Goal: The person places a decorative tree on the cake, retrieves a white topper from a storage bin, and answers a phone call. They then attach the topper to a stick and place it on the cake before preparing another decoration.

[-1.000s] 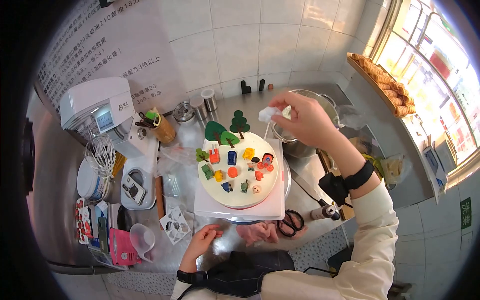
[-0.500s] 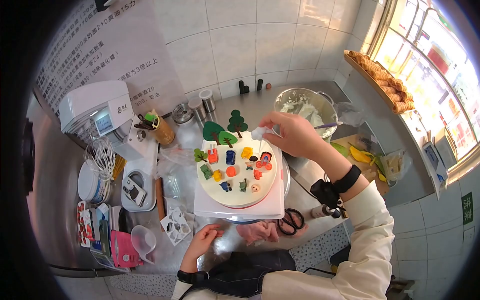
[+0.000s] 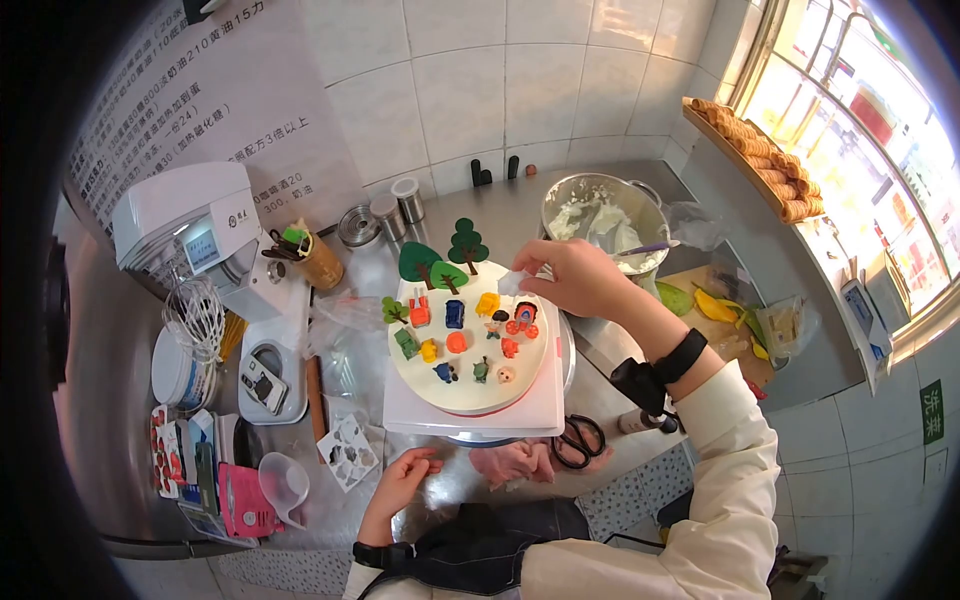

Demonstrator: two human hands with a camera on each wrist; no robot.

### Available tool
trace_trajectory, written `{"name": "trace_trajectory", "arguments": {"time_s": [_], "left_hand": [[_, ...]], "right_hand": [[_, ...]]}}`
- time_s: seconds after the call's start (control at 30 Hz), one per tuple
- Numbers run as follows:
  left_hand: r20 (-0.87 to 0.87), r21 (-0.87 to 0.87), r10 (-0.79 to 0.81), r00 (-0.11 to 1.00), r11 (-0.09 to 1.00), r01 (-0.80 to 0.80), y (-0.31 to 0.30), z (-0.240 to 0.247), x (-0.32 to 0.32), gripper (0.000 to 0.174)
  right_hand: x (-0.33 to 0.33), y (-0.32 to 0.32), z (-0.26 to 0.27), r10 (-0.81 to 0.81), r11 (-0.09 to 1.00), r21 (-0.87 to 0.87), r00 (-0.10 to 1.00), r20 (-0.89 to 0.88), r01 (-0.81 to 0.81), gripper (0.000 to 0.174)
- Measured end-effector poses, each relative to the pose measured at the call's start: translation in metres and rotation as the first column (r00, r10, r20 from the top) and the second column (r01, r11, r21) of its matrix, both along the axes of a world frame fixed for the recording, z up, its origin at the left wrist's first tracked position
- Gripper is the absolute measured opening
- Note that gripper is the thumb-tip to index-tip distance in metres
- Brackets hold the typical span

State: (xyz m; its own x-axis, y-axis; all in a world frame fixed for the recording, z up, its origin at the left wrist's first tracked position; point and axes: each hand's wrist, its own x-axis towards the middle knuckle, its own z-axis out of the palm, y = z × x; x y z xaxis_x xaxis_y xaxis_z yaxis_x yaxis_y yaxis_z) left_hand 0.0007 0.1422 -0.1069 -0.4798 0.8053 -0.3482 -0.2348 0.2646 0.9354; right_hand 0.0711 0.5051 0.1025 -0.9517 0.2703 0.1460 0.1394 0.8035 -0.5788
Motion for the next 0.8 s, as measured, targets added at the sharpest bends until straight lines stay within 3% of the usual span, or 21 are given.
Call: {"name": "trace_trajectory", "arguments": {"time_s": [0.07, 0.13, 0.47, 0.63, 0.8], "left_hand": [[-0.001, -0.002, 0.004, 1.0, 1.0, -0.004, -0.001, -0.001, 0.0, 0.028], [-0.007, 0.008, 0.007, 1.0, 1.0, -0.007, -0.003, -0.003, -0.001, 0.028], [-0.004, 0.0, -0.063, 0.998, 0.998, 0.063, 0.013, 0.005, 0.0, 0.028], [0.008, 0.035, -0.101, 0.995, 0.994, 0.101, 0.026, 0.015, -0.002, 0.026], [0.018, 0.066, -0.119, 0.993, 0.991, 0.117, 0.028, 0.008, -0.001, 0.026]], "right_hand": [[0.0, 0.0, -0.001, 0.007, 1.0, 0.025, 0.999, -0.051, -0.006, 0.02], [0.001, -0.002, 0.002, -0.006, 1.0, 0.029, 0.999, 0.043, 0.005, 0.017], [-0.002, -0.004, -0.002, 0.056, 0.998, -0.002, 0.997, 0.051, -0.056, 0.012], [-0.003, -0.008, 0.0, 0.037, 0.996, 0.078, 0.994, 0.1, -0.045, 0.011], [-0.005, -0.001, -0.008, 0.066, 0.993, 0.097, 0.997, 0.035, -0.069, 0.015]]}}
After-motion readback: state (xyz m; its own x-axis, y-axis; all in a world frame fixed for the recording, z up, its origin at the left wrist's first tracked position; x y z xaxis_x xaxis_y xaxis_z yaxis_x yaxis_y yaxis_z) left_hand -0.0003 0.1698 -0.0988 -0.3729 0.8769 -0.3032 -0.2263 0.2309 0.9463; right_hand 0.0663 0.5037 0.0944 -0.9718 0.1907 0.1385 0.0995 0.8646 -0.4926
